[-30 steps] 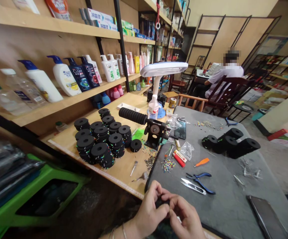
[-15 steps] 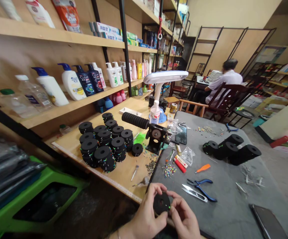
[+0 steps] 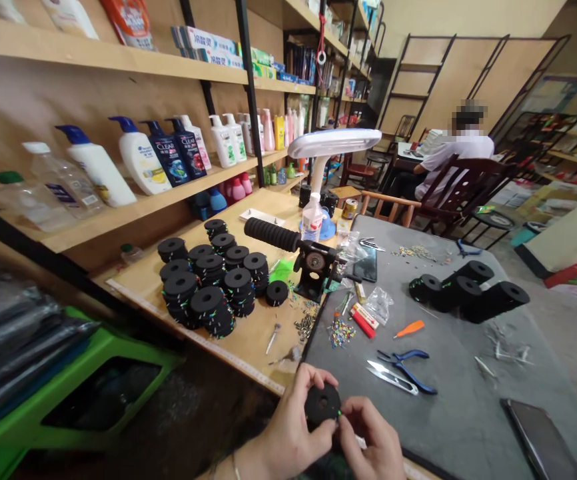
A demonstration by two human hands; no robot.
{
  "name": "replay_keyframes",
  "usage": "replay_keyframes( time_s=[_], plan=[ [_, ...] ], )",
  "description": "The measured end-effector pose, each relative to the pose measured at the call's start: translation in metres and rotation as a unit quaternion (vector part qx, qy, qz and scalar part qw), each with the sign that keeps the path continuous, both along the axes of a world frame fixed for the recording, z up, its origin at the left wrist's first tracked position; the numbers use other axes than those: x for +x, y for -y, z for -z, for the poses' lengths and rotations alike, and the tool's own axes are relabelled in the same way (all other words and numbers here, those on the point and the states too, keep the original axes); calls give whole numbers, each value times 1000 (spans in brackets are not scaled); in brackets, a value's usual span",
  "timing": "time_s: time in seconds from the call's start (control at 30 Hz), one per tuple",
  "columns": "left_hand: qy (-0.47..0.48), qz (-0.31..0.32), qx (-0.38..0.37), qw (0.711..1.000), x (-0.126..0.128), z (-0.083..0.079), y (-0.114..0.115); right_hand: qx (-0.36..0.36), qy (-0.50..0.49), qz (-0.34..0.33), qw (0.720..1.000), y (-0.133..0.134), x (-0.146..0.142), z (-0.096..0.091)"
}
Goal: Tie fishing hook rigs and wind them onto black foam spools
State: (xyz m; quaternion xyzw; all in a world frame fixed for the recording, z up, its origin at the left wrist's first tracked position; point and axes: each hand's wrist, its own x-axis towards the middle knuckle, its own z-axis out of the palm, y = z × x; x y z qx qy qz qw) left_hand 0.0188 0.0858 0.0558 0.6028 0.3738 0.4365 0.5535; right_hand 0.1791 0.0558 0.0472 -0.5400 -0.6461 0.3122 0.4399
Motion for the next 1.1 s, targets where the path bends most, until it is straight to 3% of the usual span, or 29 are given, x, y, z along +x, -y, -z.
replay_keyframes(
  time_s=[0.2,0.37,0.63,1.1],
  plan=[
    [-75,43,-9,996,-10,-12,9,0,46,-9,999,11,-2,-12],
    [-126,86,-26,988,-17,-20,15,-66,21,-18,997,25,1,-10],
    [-124,125,-32,984,-17,-16,22,-78,38,3,996,39,-2,2],
    [-65,111,-80,988,-14,3,30,-85,21,66,994,50,-18,18]
  ],
)
